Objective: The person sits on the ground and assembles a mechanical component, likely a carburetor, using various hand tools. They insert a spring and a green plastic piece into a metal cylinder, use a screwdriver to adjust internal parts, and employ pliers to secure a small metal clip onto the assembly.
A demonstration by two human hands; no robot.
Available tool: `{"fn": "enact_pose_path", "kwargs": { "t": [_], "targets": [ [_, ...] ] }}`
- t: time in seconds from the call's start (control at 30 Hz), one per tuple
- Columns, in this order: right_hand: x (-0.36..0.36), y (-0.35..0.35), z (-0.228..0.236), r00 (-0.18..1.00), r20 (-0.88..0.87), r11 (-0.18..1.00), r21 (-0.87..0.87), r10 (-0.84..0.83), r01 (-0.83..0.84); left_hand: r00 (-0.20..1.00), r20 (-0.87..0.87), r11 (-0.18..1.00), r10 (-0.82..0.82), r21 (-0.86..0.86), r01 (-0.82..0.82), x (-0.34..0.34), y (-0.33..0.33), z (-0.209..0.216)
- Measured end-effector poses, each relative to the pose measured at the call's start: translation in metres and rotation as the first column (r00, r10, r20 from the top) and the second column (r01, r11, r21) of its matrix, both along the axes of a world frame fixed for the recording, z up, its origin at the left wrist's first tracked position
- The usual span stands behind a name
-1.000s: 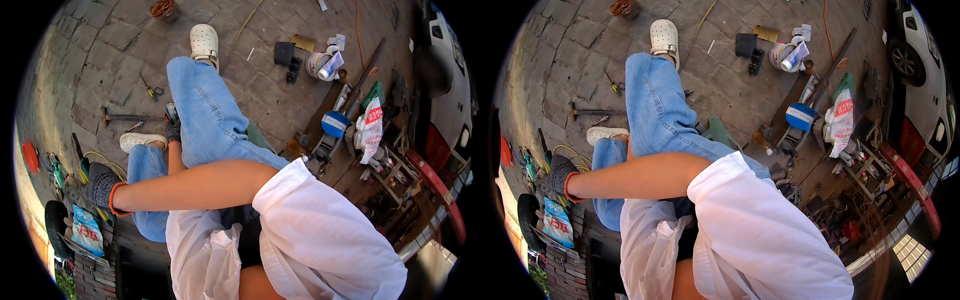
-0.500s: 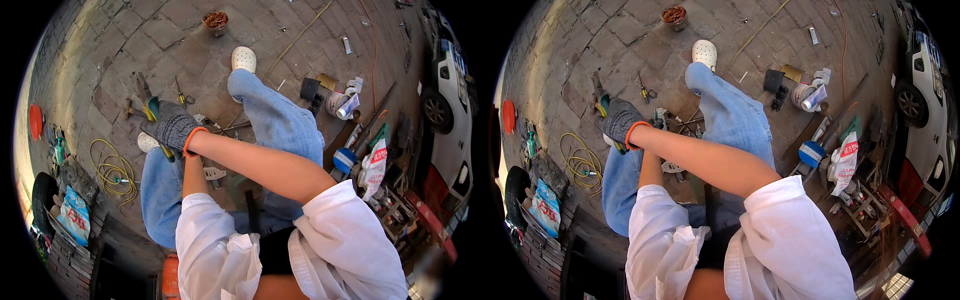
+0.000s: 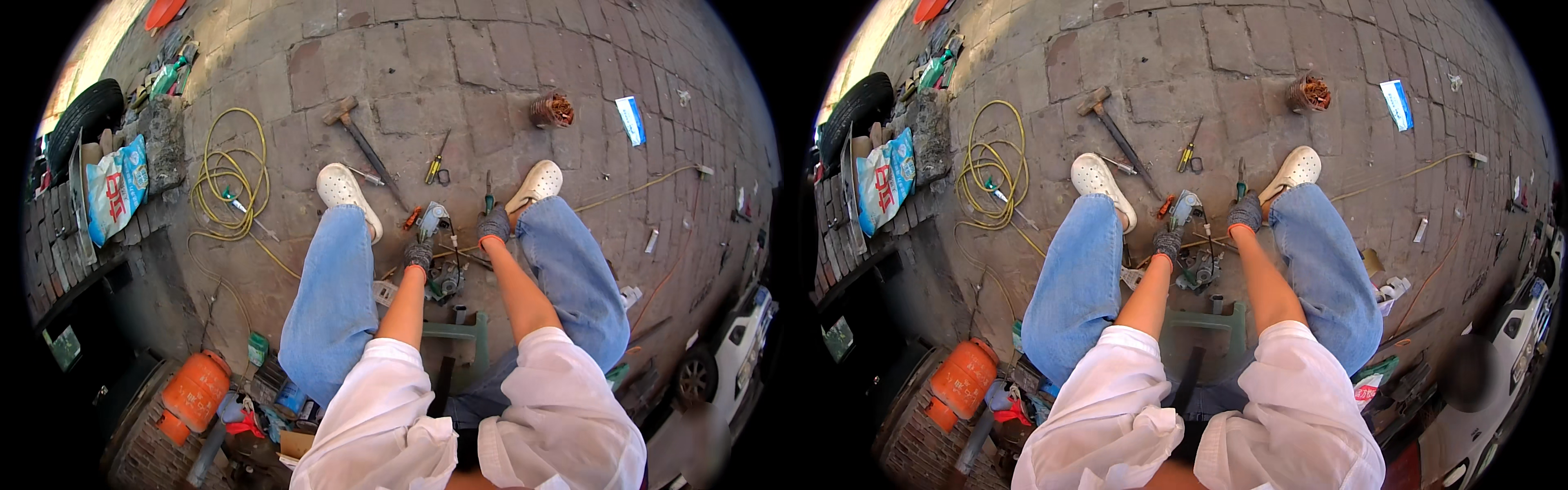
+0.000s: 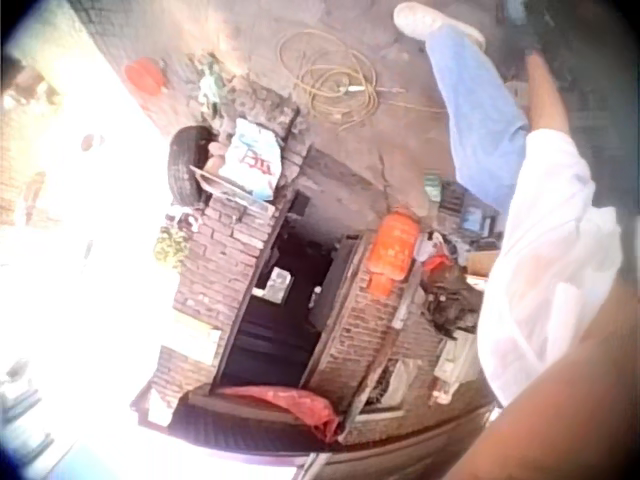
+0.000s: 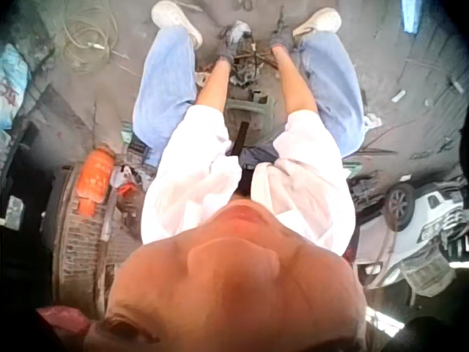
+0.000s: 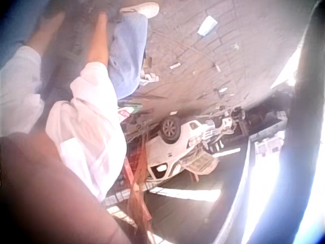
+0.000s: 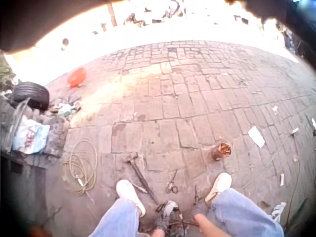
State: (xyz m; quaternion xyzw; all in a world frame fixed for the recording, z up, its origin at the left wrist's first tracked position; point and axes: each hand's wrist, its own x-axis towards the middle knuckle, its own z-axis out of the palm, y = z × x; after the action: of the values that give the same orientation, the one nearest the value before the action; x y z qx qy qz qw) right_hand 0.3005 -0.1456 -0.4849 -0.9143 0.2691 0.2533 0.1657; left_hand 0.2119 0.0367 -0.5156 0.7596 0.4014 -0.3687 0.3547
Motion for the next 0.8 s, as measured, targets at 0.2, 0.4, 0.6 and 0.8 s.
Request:
{"fn": "enact_pose_path", "kwargs": {
  "t": [0.2,0.4,0.6,0.8],
  "targets": [
    [-0.021,-0.006,-0.068,0.946,0.282,0.985,0.103,-0.161,0.137,0.986,0.127,0.992,0.109,-0.080,-0.099,0.005,0.001,-0.028],
    [-0.030,0.050,-0.042,0.952,0.150,0.871,0.386,0.267,-0.305,0.920,0.155,0.928,0.360,0.045,-0.370,0.010,-0.019,-0.017],
    [-0.022,0.062,-0.059,0.966,0.000,0.882,0.408,0.259,-0.237,0.967,0.174,0.960,0.187,0.176,-0.217,0.013,-0.016,-0.001],
    [-0.046,0.043,-0.069,0.959,-0.231,0.692,0.665,-0.165,0.279,0.956,0.120,0.962,0.268,0.021,-0.272,0.006,-0.007,-0.009]
  ]
}}
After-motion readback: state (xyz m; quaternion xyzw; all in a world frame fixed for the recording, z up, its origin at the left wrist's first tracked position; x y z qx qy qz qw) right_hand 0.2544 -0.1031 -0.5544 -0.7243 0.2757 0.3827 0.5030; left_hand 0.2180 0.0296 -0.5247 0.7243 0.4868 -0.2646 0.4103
